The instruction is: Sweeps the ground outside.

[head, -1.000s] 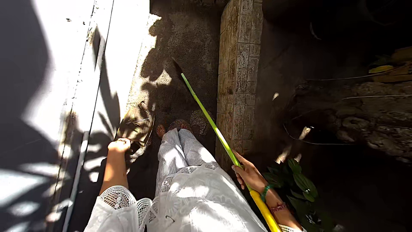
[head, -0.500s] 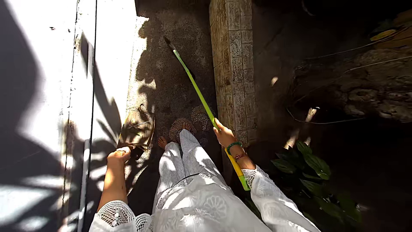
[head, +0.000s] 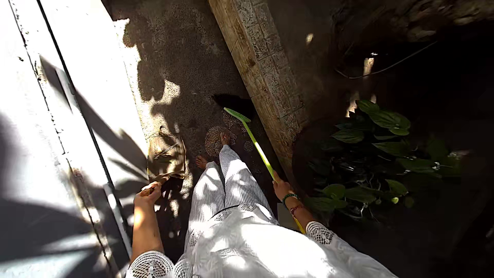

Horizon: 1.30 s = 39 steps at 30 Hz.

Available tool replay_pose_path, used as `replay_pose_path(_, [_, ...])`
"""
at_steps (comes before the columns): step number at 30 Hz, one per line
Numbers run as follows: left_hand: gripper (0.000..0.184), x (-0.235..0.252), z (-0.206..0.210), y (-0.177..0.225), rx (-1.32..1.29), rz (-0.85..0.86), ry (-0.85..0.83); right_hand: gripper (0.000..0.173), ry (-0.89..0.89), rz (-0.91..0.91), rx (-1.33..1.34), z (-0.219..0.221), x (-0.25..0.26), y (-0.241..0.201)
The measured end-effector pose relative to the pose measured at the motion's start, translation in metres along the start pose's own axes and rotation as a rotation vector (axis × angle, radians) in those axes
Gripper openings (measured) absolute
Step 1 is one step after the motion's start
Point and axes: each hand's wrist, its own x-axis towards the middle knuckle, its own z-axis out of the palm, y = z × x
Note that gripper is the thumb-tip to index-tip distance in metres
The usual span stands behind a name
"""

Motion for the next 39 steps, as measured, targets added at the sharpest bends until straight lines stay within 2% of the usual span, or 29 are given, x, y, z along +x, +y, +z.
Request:
replay_pose_path(2, [0.033, 0.000, -0.006, -0.001, 0.006, -0.021, -0.017, 0.060, -0.073, -0.058, 0.082, 0.017, -0.042, 0.006])
replay_pose_path(5, [0.040, 0.000, -0.025, 0.007, 0.017, -0.041, -0.078, 0.058, -0.083, -0.162, 0.158, 0.022, -0.097, 0.028])
replay_pose_path(8, [0.035, -0.002, -0.045, 0.019, 0.029, -0.076, -0.100, 0.058, -0.015, -0.154, 0.185, 0.028, -0.132, 0.057])
replay_pose_path(10, [0.030, -0.009, -0.054, 0.024, 0.022, -0.105, -0.081, 0.058, 0.043, -0.121, 0.193, 0.031, -0.134, 0.061])
replay_pose_path(12, [0.029, -0.015, -0.061, 0.023, 0.039, -0.128, -0.058, 0.058, 0.051, -0.058, 0.226, 0.036, -0.110, 0.054])
replay_pose_path(14, [0.028, -0.019, -0.068, 0.019, 0.039, -0.127, -0.045, 0.058, 0.022, -0.004, 0.320, 0.045, -0.072, 0.042])
replay_pose_path(16, [0.030, -0.024, -0.080, 0.011, 0.024, -0.132, -0.044, 0.063, -0.068, 0.013, 0.414, 0.052, -0.056, 0.039])
replay_pose_path(19, [0.030, -0.029, -0.090, -0.001, 0.085, -0.079, -0.037, 0.065, -0.200, -0.040, 0.438, 0.044, -0.083, 0.055])
replay_pose_path(22, [0.033, -0.037, -0.095, -0.018, 0.151, 0.016, -0.033, 0.069, -0.152, -0.117, 0.323, 0.026, -0.122, 0.069])
replay_pose_path(24, [0.036, -0.039, -0.097, -0.021, 0.125, 0.048, -0.030, 0.072, -0.050, -0.150, 0.170, 0.014, -0.122, 0.056])
replay_pose_path(27, [0.035, -0.038, -0.100, -0.023, 0.029, 0.042, -0.015, 0.086, 0.011, -0.129, -0.053, 0.008, -0.080, 0.010])
replay_pose_path(29, [0.036, -0.039, -0.100, -0.025, -0.007, 0.032, 0.002, 0.088, -0.005, -0.137, -0.117, 0.019, -0.053, -0.025])
replay_pose_path(32, [0.035, -0.040, -0.094, -0.024, -0.078, 0.025, 0.026, 0.087, -0.124, -0.182, -0.193, 0.046, -0.055, -0.064])
replay_pose_path(35, [0.036, -0.038, -0.088, -0.018, -0.181, 0.009, 0.067, 0.080, -0.159, -0.298, -0.207, 0.046, -0.075, -0.055])
replay_pose_path(39, [0.036, -0.033, -0.082, -0.004, -0.320, -0.007, 0.078, 0.075, -0.039, -0.349, -0.203, -0.009, -0.109, -0.057])
